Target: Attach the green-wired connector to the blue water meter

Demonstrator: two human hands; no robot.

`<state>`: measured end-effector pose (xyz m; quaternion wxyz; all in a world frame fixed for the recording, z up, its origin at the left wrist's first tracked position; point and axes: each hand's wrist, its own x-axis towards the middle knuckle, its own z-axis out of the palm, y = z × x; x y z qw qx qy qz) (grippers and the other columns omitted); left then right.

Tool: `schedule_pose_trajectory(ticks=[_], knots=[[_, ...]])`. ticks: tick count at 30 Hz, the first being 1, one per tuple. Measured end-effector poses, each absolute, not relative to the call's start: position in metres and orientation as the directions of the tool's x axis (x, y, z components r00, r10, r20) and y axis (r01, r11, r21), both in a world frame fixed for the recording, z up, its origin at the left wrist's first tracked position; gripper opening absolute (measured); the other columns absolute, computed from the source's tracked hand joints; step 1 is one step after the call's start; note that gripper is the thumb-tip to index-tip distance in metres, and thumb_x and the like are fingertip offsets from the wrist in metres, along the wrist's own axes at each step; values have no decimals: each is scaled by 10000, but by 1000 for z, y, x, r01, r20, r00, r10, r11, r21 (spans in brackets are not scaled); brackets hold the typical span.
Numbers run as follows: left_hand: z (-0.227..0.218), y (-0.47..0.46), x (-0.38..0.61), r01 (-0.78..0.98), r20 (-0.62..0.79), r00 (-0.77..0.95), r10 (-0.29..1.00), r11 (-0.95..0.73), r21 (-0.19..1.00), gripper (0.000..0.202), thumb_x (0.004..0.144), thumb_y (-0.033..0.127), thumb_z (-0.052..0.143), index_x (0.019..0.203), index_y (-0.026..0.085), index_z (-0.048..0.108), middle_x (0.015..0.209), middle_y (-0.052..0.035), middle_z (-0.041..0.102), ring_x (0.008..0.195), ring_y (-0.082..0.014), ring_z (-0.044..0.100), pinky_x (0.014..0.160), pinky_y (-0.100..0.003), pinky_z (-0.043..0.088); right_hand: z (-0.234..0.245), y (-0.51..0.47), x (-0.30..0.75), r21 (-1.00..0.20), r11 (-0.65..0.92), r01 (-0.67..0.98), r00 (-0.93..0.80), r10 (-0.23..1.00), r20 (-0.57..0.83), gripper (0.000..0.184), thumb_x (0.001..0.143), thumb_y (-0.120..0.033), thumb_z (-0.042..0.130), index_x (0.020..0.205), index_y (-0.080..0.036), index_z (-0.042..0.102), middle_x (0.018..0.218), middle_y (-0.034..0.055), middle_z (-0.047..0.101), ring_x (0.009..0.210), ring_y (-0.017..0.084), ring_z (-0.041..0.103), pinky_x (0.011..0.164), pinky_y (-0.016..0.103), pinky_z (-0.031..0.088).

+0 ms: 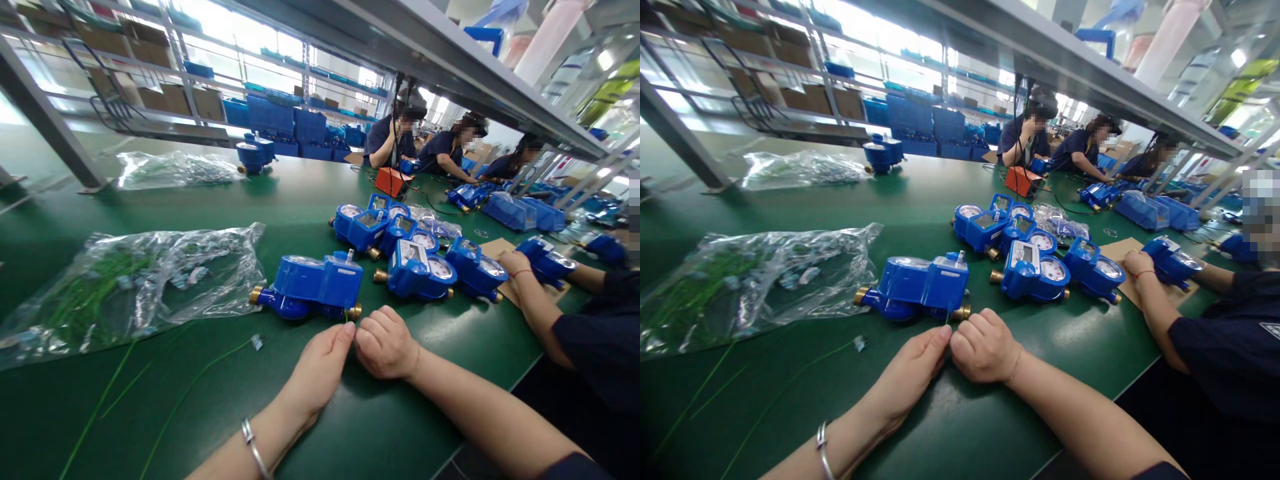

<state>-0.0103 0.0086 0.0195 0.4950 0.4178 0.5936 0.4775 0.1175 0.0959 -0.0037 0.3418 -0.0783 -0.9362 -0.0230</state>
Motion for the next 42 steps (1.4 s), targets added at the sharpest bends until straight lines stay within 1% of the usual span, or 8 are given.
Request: schedule_pose_trajectory(ticks=[3, 6, 8, 16, 24, 29, 36, 42], knots=[[20, 8, -14, 162, -83, -218, 973, 120, 979, 356, 852, 466, 399, 686, 175, 520, 696, -14, 517, 668, -163, 445, 629, -269, 355, -2, 77, 105, -506, 821, 266, -672, 534, 513, 248, 890, -214, 315, 667, -190, 420, 589, -4, 452, 551, 129, 412, 530, 270, 302], [22, 8, -19, 249, -50, -200, 979, 100, 963, 354, 860, 451, 395, 674, 182, 530, 712, -21, 558, 705, -184, 488, 668, -277, 362, 2, 64, 99, -722, 625, 297, -649, 687, 327, 293, 915, -188, 254, 654, -194, 388, 528, -39, 403, 460, 102, 377, 465, 232, 292], [23, 10, -21, 230, -57, -185, 981, 100, 968, 351, 854, 457, 407, 694, 181, 553, 740, -24, 574, 729, -187, 493, 688, -277, 361, 4, 61, 102, -667, 665, 337, -663, 670, 333, 261, 912, -212, 298, 690, -185, 431, 594, -13, 469, 526, 119, 427, 511, 244, 323], [19, 15, -23, -65, -270, -112, 956, 264, 962, 429, 765, 583, 478, 678, 163, 490, 590, 45, 341, 549, -109, 282, 501, -229, 243, 1, 80, 117, 37, 907, 420, -759, 328, 563, 190, 887, -233, 370, 809, -163, 529, 728, 66, 513, 675, 191, 416, 620, 326, 301], [21, 13, -25, 123, -119, -174, 978, 142, 982, 397, 832, 501, 419, 635, 171, 519, 637, 5, 482, 618, -149, 399, 592, -261, 315, -1, 76, 100, -576, 771, 272, -694, 572, 438, 314, 903, -217, 283, 653, -180, 470, 563, -3, 464, 522, 125, 425, 534, 256, 323], [25, 16, -30, 137, -111, -184, 977, 137, 981, 370, 818, 482, 448, 639, 177, 557, 681, -12, 557, 685, -177, 454, 643, -266, 334, 1, 69, 95, -623, 723, 300, -689, 616, 383, 311, 920, -214, 284, 701, -171, 501, 570, -6, 509, 509, 117, 463, 513, 235, 341], [24, 17, -28, -42, -232, -101, 968, 229, 973, 406, 812, 549, 422, 679, 170, 481, 570, 52, 337, 529, -109, 267, 495, -233, 237, -1, 74, 108, -91, 895, 436, -715, 407, 568, 181, 890, -210, 374, 921, -141, 538, 801, 91, 555, 714, 199, 445, 655, 331, 328], [20, 18, -28, -22, -210, -119, 971, 208, 978, 417, 800, 560, 429, 659, 170, 472, 584, 45, 346, 552, -118, 288, 510, -242, 237, -4, 76, 101, -537, 776, 331, -666, 595, 450, 172, 859, -247, 406, 759, -175, 527, 779, 74, 551, 738, 188, 469, 704, 335, 347]])
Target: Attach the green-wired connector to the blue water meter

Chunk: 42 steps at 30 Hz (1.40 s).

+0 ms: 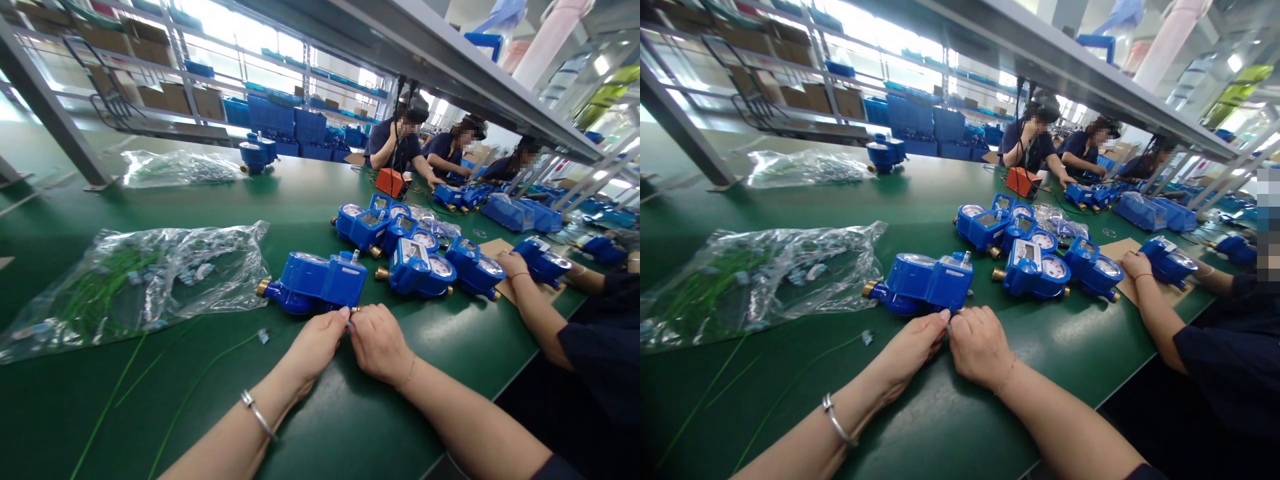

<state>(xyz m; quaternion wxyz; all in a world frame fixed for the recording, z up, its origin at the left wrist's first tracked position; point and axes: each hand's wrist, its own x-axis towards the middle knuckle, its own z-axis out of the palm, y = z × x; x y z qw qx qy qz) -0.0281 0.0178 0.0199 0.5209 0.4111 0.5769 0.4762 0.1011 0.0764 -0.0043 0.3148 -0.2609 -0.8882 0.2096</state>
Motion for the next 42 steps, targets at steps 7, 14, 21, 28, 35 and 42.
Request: schedule_pose_trajectory(ticks=[7, 14, 21, 28, 35, 42], knots=[[21, 17, -30, 58, -130, -151, 980, 141, 988, 394, 801, 502, 484, 603, 165, 530, 635, 0, 517, 656, -162, 413, 639, -274, 308, -4, 65, 88, -744, 579, 333, -627, 725, 284, 323, 904, -205, 232, 639, -191, 416, 450, -68, 329, 369, 90, 334, 422, 216, 302], [29, 17, -34, -58, -194, -73, 978, 190, 980, 378, 793, 514, 488, 665, 160, 517, 584, 48, 403, 545, -110, 310, 544, -247, 264, -1, 61, 100, -294, 824, 485, -653, 565, 505, 218, 914, -218, 324, 938, -141, 527, 806, 85, 557, 749, 193, 491, 677, 319, 364], [28, 17, -30, -114, -242, -92, 966, 231, 966, 406, 778, 550, 486, 644, 169, 445, 553, 67, 315, 515, -95, 242, 500, -236, 206, -9, 71, 95, -334, 832, 444, -637, 555, 535, 252, 911, -241, 332, 763, -167, 521, 684, 52, 535, 650, 167, 471, 628, 295, 313], [14, 21, -31, -119, -221, -126, 967, 206, 971, 415, 779, 554, 486, 669, 153, 488, 609, 27, 406, 580, -113, 325, 525, -234, 275, -11, 63, 81, -707, 579, 405, -443, 801, 403, 306, 919, -277, 300, 662, -189, 441, 598, -5, 493, 543, 116, 448, 536, 243, 289], [18, 24, -28, -90, -228, -137, 964, 217, 972, 473, 776, 626, 423, 624, 179, 404, 549, 52, 340, 499, -91, 274, 457, -216, 218, -21, 59, 64, -956, 231, 183, -307, 937, 168, 373, 915, -377, 257, 618, -195, 389, 540, -38, 411, 479, 92, 379, 444, 205, 305], [28, 20, -38, 128, -290, -208, 934, 320, 939, 625, 791, 701, 210, 561, 179, 466, 437, 34, 348, 412, -116, 348, 428, -233, 236, -12, 78, 82, -988, 151, 9, -240, 960, 145, 447, 895, -478, 286, 574, -188, 397, 519, -46, 375, 474, 88, 353, 464, 214, 300]])
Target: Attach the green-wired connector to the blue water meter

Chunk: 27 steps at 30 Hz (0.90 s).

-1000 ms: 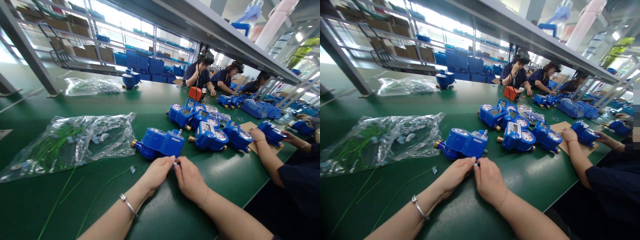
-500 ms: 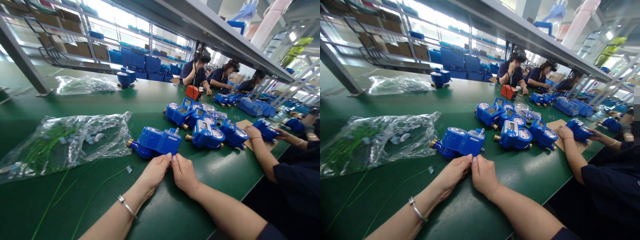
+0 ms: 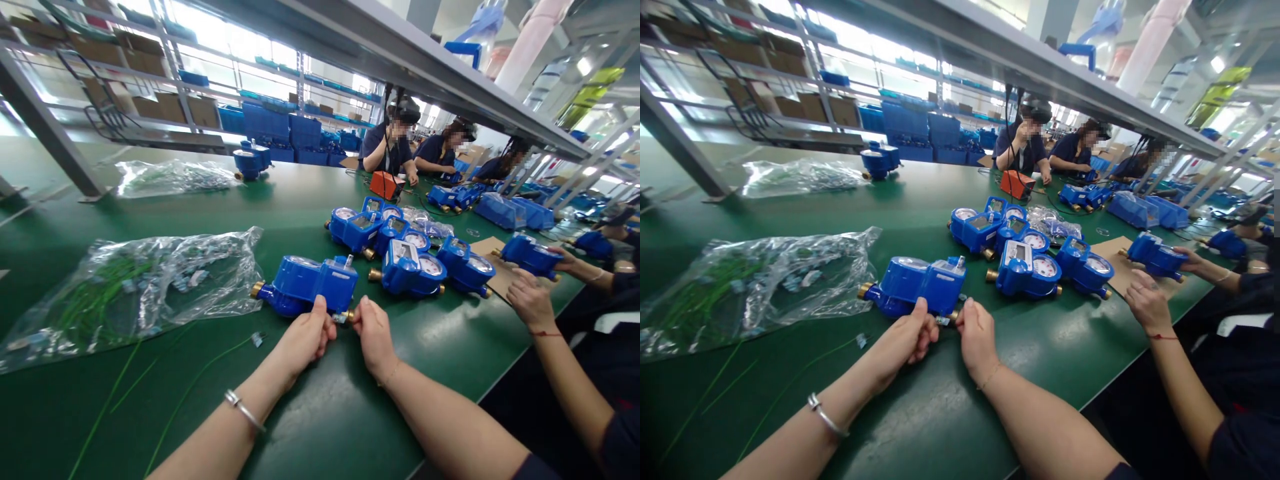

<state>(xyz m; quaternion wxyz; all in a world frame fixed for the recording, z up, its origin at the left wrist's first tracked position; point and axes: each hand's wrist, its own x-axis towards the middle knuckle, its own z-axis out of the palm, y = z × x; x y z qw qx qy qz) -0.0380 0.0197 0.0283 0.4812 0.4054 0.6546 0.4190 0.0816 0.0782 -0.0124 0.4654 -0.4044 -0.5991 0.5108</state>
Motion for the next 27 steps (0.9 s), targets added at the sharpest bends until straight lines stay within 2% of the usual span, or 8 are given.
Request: schedule_pose_trajectory(ticks=[4, 8, 10, 12, 14, 19, 23, 27], knots=[[50, 5, -47, 482, -69, -408, 910, 279, 831, 518, 838, 597, 312, 616, 187, 537, 562, -24, 498, 564, -183, 477, 555, -294, 359, -14, 94, 90, -987, 155, -36, -146, 977, 159, 448, 885, -515, 302, 609, -185, 426, 549, -44, 377, 500, 96, 359, 482, 221, 295], [78, -1, -50, 973, 488, -160, 858, 55, 223, 303, 819, 319, 527, 1090, 184, 538, 1135, -129, 516, 1066, -282, 468, 922, -408, 357, -17, 100, 93, -986, 149, -72, -120, 980, 157, 435, 884, -518, 317, 632, -185, 438, 573, -41, 391, 520, 101, 371, 495, 223, 302], [85, 8, -55, 999, 475, 42, 879, -33, -29, 572, 753, 198, 609, 1284, 253, 405, 1381, -118, 341, 1267, -314, 287, 1030, -475, 239, -18, 102, 94, -985, 150, -81, -121, 980, 160, 431, 884, -518, 321, 634, -187, 438, 580, -42, 396, 526, 102, 375, 501, 224, 305], [86, 23, -62, 983, 359, 153, 921, -106, -148, 832, 659, 151, 688, 1361, 320, 273, 1466, -75, 233, 1327, -338, 168, 1041, -546, 181, -19, 103, 94, -985, 153, -84, -131, 978, 163, 429, 885, -517, 320, 634, -190, 439, 576, -44, 394, 523, 103, 373, 501, 225, 302], [84, 38, -69, 976, 272, 180, 945, -137, -167, 918, 619, 166, 711, 1377, 324, 220, 1457, -75, 264, 1318, -361, 181, 1016, -611, 176, -20, 103, 93, -984, 158, -85, -144, 975, 169, 427, 886, -514, 321, 635, -191, 443, 572, -45, 397, 521, 105, 373, 503, 226, 297], [77, 45, -74, 970, 236, 199, 951, -157, -183, 707, 683, 89, 544, 1330, 229, 294, 1335, -124, 427, 1210, -321, 375, 1007, -612, 224, -20, 103, 91, -978, 185, -96, -155, 968, 198, 417, 880, -500, 353, 631, -184, 461, 595, -34, 429, 568, 114, 402, 545, 231, 301], [65, 22, -82, 932, 369, 336, 866, -249, -263, 608, 722, 26, 450, 1282, 198, 288, 1325, -174, 411, 1264, -327, 328, 1024, -662, 142, -20, 105, 93, -974, 198, -112, -90, 974, 208, 380, 891, -482, 337, 700, -187, 482, 615, -37, 412, 584, 121, 395, 570, 238, 306], [65, -16, -96, 911, 565, 406, 718, -363, -195, 736, 769, 43, 475, 1355, 293, 107, 1340, -161, 356, 1281, -315, 317, 1024, -681, 154, -24, 111, 90, -975, 183, -126, -39, 981, 189, 367, 901, -481, 290, 764, -194, 474, 619, -44, 378, 564, 122, 375, 556, 237, 312]])
